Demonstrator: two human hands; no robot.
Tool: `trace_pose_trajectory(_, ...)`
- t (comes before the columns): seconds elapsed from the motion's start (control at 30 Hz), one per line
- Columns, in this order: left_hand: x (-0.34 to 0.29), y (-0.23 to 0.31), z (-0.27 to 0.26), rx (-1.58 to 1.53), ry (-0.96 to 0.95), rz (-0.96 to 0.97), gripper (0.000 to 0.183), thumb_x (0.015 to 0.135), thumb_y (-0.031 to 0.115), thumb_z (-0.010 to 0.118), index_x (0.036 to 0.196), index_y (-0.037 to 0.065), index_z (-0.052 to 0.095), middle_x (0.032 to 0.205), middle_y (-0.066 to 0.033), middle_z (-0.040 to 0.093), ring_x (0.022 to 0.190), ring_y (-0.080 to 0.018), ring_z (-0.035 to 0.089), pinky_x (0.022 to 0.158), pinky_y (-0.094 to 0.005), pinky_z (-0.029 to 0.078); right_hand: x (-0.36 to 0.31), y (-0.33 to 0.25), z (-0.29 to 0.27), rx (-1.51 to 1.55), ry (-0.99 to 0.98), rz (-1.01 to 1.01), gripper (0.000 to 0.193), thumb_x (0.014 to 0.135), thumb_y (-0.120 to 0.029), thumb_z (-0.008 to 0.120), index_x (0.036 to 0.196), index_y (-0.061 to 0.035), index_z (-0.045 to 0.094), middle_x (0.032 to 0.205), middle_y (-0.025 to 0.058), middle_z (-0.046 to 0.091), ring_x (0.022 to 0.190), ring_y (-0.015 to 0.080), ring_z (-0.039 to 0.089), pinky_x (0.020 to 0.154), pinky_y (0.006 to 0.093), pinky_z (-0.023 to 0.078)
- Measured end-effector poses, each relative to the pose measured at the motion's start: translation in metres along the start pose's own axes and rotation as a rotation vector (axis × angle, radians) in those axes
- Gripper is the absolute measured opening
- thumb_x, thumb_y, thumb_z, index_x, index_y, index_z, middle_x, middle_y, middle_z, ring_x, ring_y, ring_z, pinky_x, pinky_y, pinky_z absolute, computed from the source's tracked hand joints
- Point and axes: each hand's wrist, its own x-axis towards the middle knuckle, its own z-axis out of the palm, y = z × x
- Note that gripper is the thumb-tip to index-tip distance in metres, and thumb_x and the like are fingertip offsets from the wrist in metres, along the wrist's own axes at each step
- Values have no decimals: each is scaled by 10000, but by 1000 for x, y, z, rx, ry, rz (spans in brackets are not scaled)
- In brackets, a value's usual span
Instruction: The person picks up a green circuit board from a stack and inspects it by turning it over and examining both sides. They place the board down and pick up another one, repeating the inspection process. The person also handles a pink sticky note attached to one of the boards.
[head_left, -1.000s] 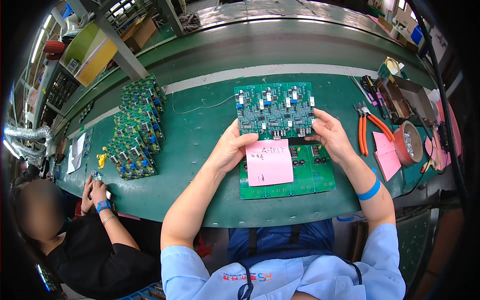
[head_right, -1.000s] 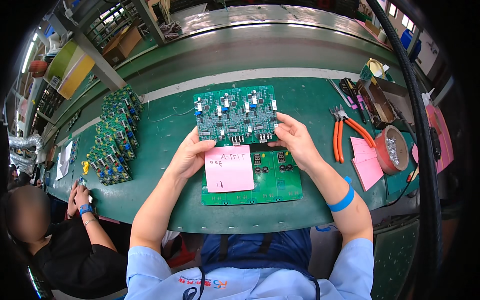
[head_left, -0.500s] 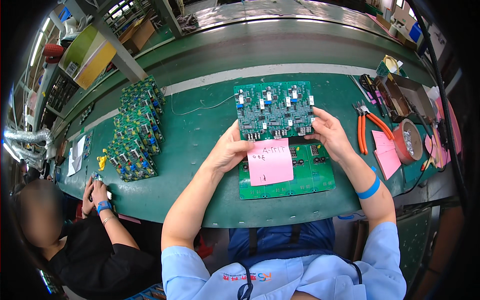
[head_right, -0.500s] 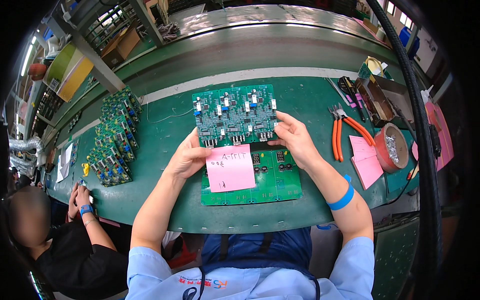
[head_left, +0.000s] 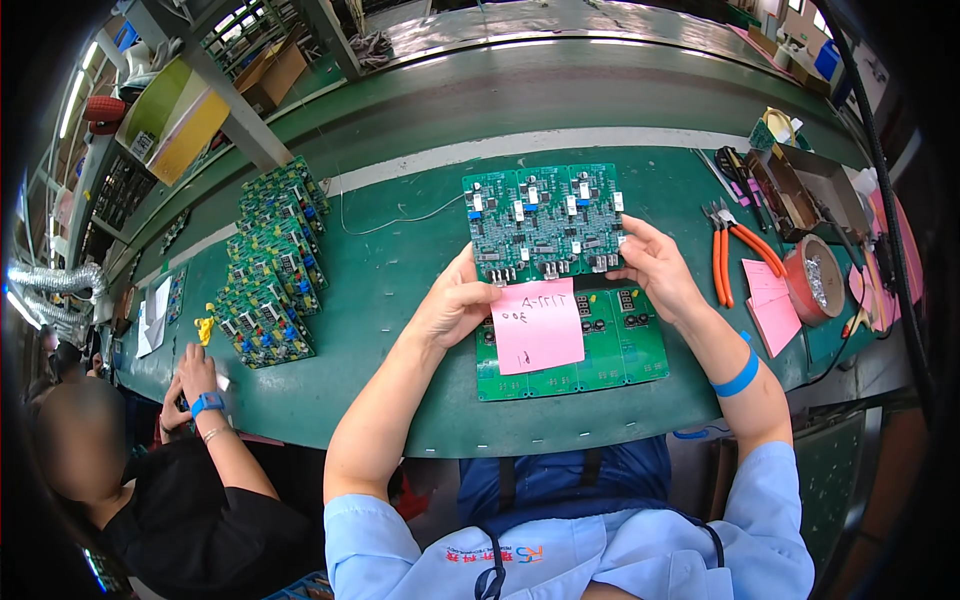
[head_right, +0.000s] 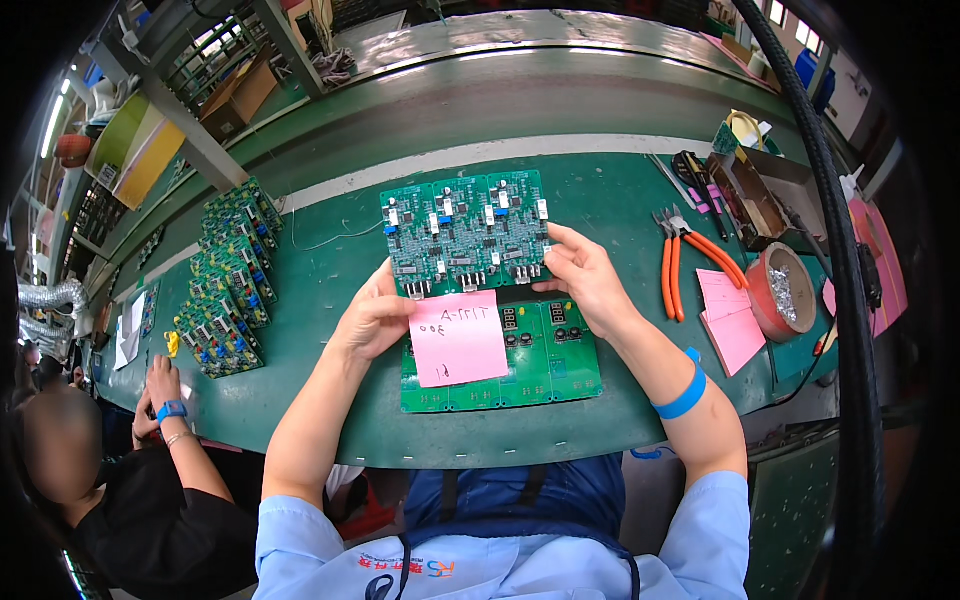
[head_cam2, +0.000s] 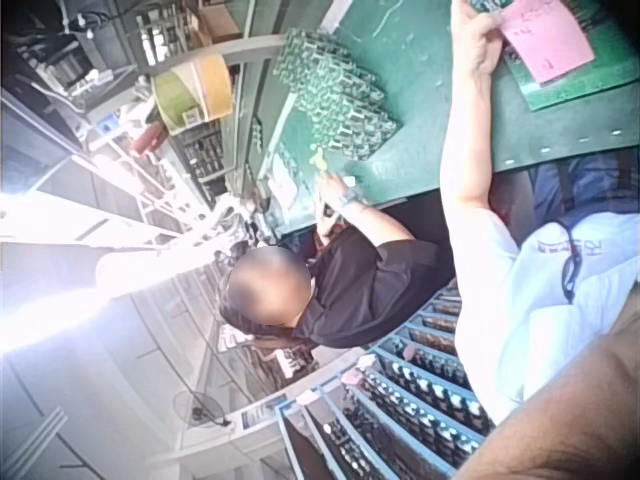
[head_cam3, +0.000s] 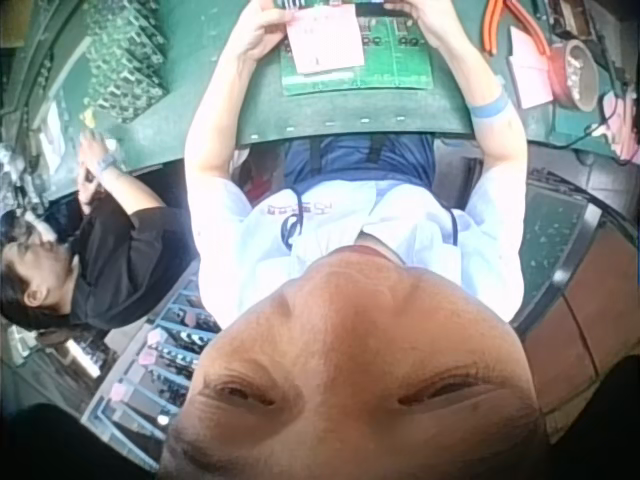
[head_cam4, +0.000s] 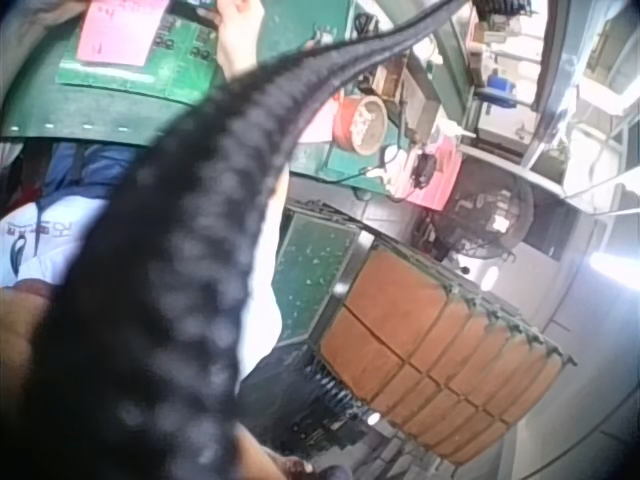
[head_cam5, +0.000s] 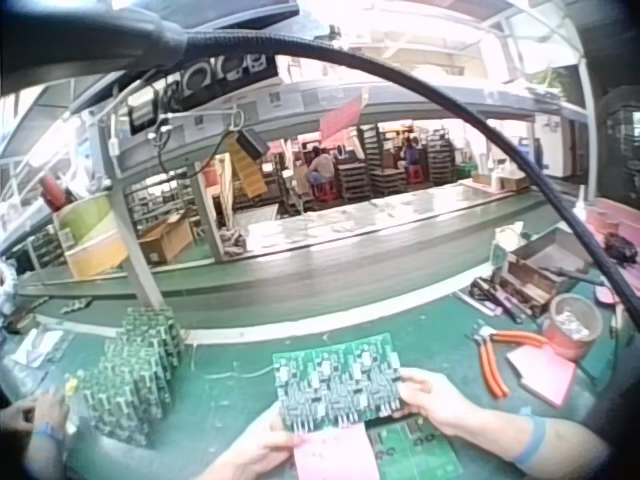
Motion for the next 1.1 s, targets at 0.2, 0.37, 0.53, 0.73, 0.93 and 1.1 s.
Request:
trace_pose_trajectory(0.2,0,-1,-3,16,0,-3,658,620,-14,540,1221,17,276,1166,-132,435,1071,-256,444,923,-403,340,0,1,0,-2,-1,3,411,847,-131,436,1220,3,324,977,76,554,847,127,552,690,253,465)
trace_pose_trajectory(0.37,1,-2,-3,-26,-25,43,534,720,83,520,1204,19,303,1148,-112,454,1033,-222,474,892,-377,375,0,0,1,-7,-5,7,408,847,-132,437,1217,1,328,982,76,553,849,127,552,688,250,466)
trace_pose_trajectory(0.53,2,-3,-3,-58,-13,62,405,834,174,427,1194,19,323,1151,-99,455,1031,-206,479,880,-375,391,1,3,-1,1,-7,6,403,850,-126,433,1221,-9,327,935,56,562,850,120,541,708,272,458)
trace_pose_trajectory(0.73,4,-6,-7,-114,43,36,349,885,219,328,1159,7,374,1126,-100,480,1018,-201,493,850,-378,419,0,4,0,8,-12,18,403,847,-117,430,1218,3,327,946,57,561,855,121,538,712,274,455)
trace_pose_trajectory(0.93,5,-7,-8,-141,83,26,353,890,238,318,1125,-9,407,1089,-110,511,975,-201,525,823,-359,438,0,2,1,21,-20,46,381,852,-133,422,1200,6,352,969,54,560,857,114,537,720,269,446)
trace_pose_trajectory(1.1,5,-8,-8,-115,119,18,349,887,231,330,1109,-24,418,1073,-120,521,955,-204,538,816,-356,443,0,2,1,17,-46,37,366,855,-150,418,1184,4,376,973,47,560,864,110,534,723,267,442)
